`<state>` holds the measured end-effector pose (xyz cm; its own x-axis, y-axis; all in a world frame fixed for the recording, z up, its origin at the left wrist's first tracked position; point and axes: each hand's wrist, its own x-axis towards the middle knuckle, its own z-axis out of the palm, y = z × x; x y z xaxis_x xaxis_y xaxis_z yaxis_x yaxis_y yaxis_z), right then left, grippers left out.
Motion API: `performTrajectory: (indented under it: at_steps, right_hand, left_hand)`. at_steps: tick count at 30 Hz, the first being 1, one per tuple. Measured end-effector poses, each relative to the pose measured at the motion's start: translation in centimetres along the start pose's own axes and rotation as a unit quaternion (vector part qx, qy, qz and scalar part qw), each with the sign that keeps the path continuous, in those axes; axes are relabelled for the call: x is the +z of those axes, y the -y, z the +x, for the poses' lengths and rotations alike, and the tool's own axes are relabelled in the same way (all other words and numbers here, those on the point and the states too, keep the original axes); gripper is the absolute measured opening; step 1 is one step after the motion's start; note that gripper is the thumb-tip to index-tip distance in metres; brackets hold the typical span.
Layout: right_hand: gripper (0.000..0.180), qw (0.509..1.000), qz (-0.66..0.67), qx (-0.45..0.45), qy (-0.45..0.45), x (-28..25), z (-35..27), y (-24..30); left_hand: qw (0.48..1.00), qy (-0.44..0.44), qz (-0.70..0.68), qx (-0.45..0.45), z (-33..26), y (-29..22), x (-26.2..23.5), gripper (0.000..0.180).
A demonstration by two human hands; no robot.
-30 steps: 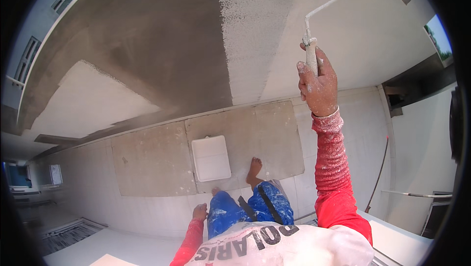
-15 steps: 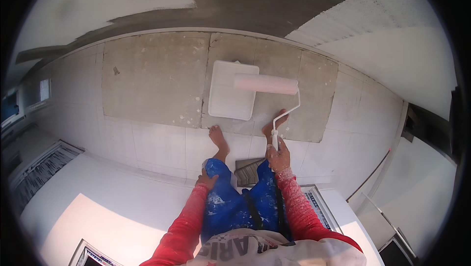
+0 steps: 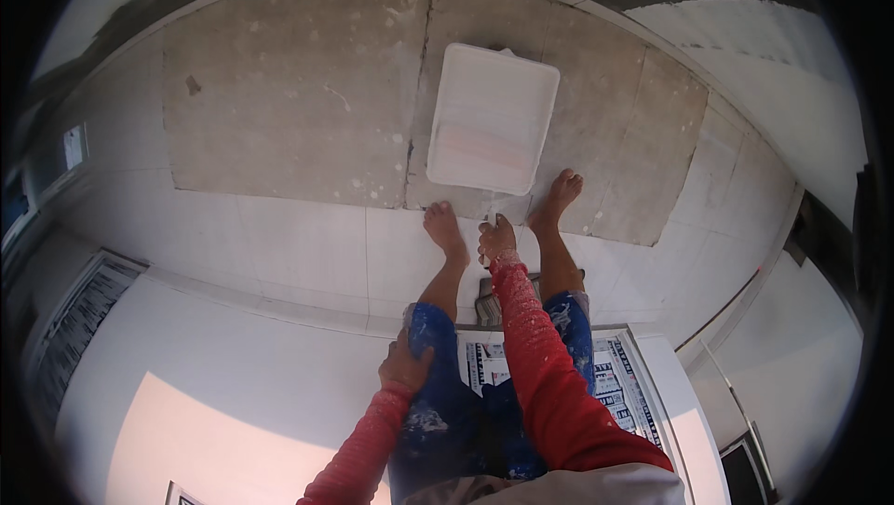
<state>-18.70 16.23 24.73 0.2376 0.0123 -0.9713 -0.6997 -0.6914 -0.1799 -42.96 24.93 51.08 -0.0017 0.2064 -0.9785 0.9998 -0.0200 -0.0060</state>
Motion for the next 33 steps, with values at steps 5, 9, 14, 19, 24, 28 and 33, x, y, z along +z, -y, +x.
performTrajectory:
  at_steps: [5,9,14,19,24,28,33]
  right_hand:
    - [0.026,0.996,0.056,-0.005,0.062,-0.1,-1.4,10.8]
    - [0.029,0.998,-0.056,0.016,0.01,0.1,-5.0,8.9]
    - [0.028,0.999,-0.043,0.014,0.03,-1.3,-1.9,2.8]
    - [0.021,0.991,0.03,0.037,0.126,-2.6,-1.7,12.3]
    - [0.028,0.983,-0.177,0.03,0.024,-2.1,-5.8,10.3]
    - [0.03,0.973,-0.229,0.0,-0.021,-1.0,-6.5,6.8]
    - [0.033,0.979,-0.201,0.016,0.03,-2.0,-3.5,13.7]
  left_hand:
    - [1.0,-0.006,-0.001,-0.018,0.9,2.0,1.0,0.083]
    - [0.999,0.004,-0.01,-0.031,1.1,0.9,0.8,0.083]
    - [1.0,0.003,0.005,-0.029,1.0,-0.3,-0.1,0.083]
    - [1.0,-0.004,-0.003,-0.028,0.1,-1.1,0.0,0.082]
    - [0.999,0.002,0.004,-0.041,0.5,-2.5,-0.2,0.082]
    - [0.999,-0.003,0.007,-0.032,0.4,-2.7,0.2,0.082]
    - [0.999,-0.012,0.013,-0.03,-0.4,-2.9,1.0,0.082]
